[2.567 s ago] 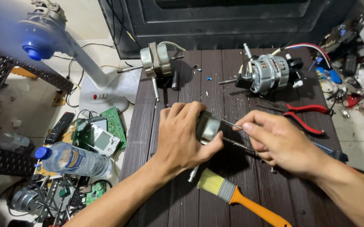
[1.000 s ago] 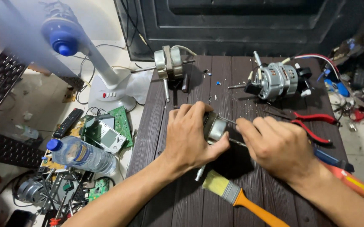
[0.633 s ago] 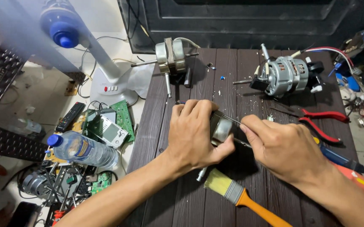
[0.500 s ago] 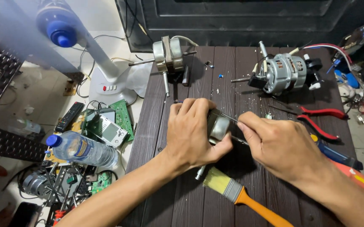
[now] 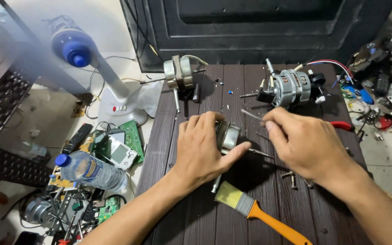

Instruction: Disassembling an electric motor using a screwdriver and pliers on a workbench

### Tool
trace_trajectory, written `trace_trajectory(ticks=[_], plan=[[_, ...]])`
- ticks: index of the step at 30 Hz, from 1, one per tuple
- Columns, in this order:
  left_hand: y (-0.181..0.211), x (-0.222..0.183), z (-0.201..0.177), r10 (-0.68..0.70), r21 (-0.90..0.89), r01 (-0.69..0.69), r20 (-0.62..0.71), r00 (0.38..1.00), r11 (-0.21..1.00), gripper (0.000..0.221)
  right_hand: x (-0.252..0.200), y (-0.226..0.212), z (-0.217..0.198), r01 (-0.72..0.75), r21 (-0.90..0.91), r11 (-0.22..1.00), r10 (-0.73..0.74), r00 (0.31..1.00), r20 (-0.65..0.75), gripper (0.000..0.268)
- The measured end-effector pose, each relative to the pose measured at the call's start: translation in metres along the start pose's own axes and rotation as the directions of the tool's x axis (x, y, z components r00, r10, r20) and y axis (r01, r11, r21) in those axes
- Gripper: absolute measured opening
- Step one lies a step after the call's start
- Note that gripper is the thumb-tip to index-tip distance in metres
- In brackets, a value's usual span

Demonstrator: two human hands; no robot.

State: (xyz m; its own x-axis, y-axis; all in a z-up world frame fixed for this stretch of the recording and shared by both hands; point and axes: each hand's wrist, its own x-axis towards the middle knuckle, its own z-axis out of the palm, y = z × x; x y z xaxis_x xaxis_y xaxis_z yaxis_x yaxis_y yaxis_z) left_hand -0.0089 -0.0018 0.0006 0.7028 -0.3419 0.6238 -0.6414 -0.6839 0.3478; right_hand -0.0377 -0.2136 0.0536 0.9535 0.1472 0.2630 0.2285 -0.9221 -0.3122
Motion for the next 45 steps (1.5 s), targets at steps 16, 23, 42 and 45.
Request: trace_trajectory(ticks=[16, 23, 42, 45], plan=[[-0.036, 0.03, -0.044, -0.469, -0.006, 0.588, 0.598, 0.65, 0.809, 0.073, 0.002, 0.025, 0.044, 0.07, 0.298, 0.952, -0.129, 0.974, 0.184, 0.017], [-0.037, 0.025, -0.032, -0.488, -0.192, 0.576, 0.362, 0.794, 0.795, 0.058, -0.009, 0.018, 0.04, 0.116, 0.566, 0.816, -0.099, 0.993, -0.061, 0.01], [-0.054, -0.012, -0.018, 0.155, -0.472, -0.129, 0.015, 0.988, 0.872, 0.096, -0.009, 0.024, 0.053, 0.44, 0.406, 0.801, -0.285, 0.877, -0.388, 0.007], [-0.051, -0.028, -0.019, 0.102, -0.464, -0.072, 0.039, 0.994, 0.883, 0.095, -0.007, 0.019, 0.057, 0.44, 0.451, 0.777, -0.311, 0.89, -0.333, 0.01]])
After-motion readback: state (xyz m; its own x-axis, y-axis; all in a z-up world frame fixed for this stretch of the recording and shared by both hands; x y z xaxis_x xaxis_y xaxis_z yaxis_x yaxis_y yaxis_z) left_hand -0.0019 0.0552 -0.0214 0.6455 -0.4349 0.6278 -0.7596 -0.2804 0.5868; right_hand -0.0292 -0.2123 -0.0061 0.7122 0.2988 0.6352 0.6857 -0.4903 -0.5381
